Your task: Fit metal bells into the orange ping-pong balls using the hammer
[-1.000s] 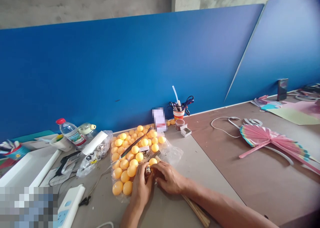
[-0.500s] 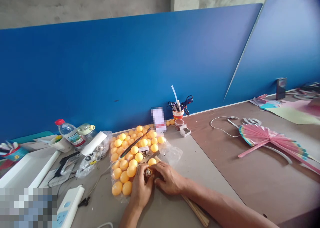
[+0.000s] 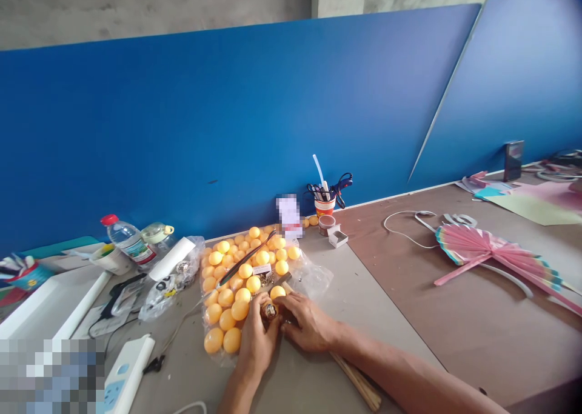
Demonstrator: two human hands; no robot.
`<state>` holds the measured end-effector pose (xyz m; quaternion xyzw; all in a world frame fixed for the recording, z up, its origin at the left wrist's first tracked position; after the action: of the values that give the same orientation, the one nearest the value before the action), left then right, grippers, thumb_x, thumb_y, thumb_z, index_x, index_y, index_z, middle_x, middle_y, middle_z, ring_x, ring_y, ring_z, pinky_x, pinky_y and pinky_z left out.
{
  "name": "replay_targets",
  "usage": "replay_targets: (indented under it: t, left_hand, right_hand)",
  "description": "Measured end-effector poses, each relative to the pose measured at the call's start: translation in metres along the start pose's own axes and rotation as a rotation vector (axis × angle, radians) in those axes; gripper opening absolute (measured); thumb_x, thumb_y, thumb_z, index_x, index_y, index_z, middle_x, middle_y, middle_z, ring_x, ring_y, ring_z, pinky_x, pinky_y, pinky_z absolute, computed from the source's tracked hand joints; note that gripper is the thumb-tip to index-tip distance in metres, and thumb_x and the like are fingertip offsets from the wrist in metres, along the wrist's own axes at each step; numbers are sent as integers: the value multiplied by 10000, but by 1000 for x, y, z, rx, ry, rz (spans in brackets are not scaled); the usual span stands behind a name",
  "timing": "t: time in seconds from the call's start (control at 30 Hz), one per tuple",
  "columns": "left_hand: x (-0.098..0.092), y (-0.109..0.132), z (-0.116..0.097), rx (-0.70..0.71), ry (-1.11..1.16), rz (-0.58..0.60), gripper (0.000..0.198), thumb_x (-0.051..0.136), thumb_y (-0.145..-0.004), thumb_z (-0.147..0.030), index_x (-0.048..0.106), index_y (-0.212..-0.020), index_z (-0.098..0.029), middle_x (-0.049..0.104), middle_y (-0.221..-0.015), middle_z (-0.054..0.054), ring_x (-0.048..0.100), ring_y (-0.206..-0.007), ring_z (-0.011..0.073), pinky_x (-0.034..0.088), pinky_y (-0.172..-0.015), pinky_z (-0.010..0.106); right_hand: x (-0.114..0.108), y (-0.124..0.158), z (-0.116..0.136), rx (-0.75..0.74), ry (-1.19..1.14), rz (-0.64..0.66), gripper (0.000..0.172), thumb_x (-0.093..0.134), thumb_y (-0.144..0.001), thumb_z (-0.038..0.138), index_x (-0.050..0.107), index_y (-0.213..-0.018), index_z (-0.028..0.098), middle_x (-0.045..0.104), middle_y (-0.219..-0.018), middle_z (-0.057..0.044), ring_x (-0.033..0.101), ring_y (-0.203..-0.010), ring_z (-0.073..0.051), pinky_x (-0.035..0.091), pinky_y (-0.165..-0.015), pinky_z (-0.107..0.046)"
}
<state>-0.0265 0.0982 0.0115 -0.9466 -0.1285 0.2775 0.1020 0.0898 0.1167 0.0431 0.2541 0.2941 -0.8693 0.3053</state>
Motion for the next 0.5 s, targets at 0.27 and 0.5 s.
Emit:
replay_targets:
  t: [0.27, 0.5]
  left_hand:
    - [-1, 3, 1, 34, -16, -24, 411, 574, -844, -327, 497, -1220, -179, 637, -1225, 162, 626, -1126, 270, 539, -919, 440]
    - [-3, 3, -6, 75, -36, -61, 420, 574, -815, -278, 497, -1217, -185, 642, -1224, 154, 628, -1128, 270, 534, -933, 448]
  right_hand:
    - [-1, 1, 0, -9, -5, -15, 523, 506, -660, 95, 475, -1167, 223, 621, -951, -59, 577, -879, -234, 480, -823, -388]
    - [1, 2, -2, -21, 10, -30, 520, 506, -660, 102, 485, -1170, 201, 631, -979, -78, 577, -883, -240, 483, -822, -395]
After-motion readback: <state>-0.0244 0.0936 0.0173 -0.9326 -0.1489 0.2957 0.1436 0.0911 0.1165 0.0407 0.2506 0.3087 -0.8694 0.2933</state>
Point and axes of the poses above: each hand's wrist, its own y-axis away from the middle knuckle, its own x-axis out of the palm, z = x × y, the point moved 10 cm from there along -y, towards the middle knuckle
